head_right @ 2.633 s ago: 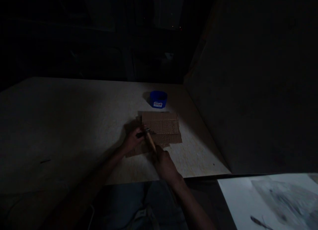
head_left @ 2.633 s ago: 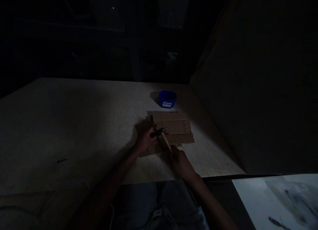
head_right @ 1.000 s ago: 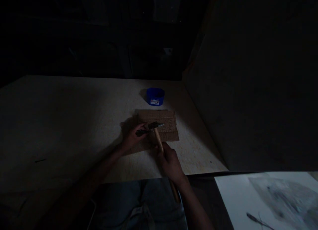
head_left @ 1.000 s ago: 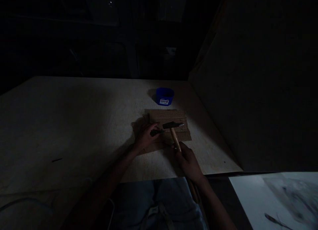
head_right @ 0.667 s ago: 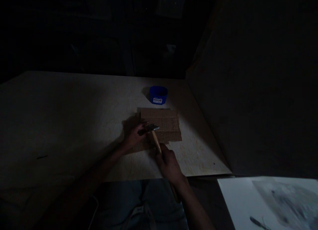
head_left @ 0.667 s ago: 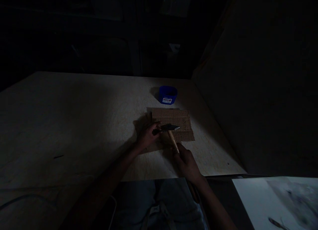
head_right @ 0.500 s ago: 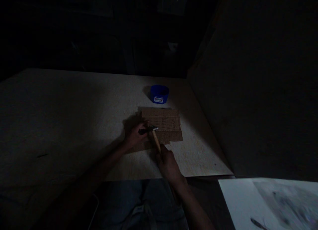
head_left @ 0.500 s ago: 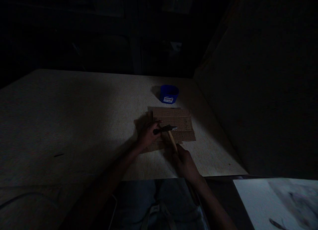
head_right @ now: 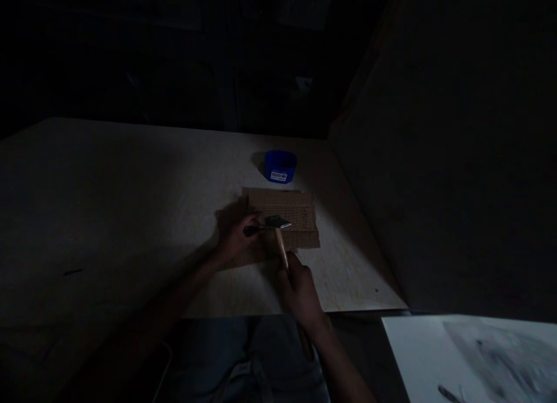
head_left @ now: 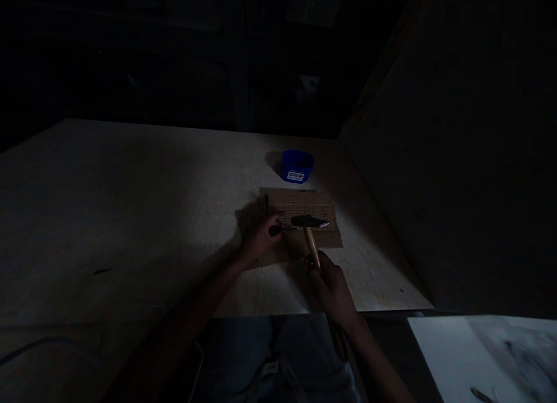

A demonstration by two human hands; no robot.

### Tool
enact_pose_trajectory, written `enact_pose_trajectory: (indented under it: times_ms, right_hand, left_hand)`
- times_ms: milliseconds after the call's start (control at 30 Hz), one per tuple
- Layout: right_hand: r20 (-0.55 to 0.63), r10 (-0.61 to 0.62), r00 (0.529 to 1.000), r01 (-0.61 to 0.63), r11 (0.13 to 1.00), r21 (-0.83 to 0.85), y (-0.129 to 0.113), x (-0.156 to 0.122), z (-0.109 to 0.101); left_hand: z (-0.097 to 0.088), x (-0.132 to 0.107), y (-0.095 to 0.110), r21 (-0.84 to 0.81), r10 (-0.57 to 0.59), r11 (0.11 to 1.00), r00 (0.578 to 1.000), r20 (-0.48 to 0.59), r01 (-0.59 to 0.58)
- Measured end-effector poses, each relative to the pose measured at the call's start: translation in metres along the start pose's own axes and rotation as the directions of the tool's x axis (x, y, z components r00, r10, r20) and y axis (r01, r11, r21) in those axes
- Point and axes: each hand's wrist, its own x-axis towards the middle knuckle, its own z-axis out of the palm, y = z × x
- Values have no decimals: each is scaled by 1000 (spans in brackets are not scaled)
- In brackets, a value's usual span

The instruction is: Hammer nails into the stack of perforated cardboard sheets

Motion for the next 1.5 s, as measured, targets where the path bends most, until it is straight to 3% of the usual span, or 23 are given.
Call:
enact_pose_trajectory:
  times_ms: [133, 367, 633, 900, 1100, 1500]
  right_hand:
    - [7, -2, 1000, 2, 1000, 10, 2, 1, -2]
    - [130, 59, 990, -54, 998, -42, 12, 10, 14]
    - [-8, -38, 999, 38, 999, 10, 3, -1, 2]
    - [-103, 67, 992, -54, 990, 130, 27, -5, 0]
    - [-137, 148, 979, -125, 978, 167, 39, -12, -5]
    - [-95, 25, 995, -9, 986, 167, 26, 2, 1]
  left_hand:
    - [1, -1, -3, 0, 5, 1000, 1000, 13, -5]
    - [1, 0, -11, 59, 27, 998, 1000, -9, -26]
    - [0, 1, -2, 75, 22, 997, 1000, -10, -22]
    - [-3, 1, 5, 106, 127, 986, 992, -11, -125]
    - [-3, 3, 3, 107, 110, 988, 992, 58, -115]
    - [7, 5, 8, 116, 71, 990, 997, 24, -73]
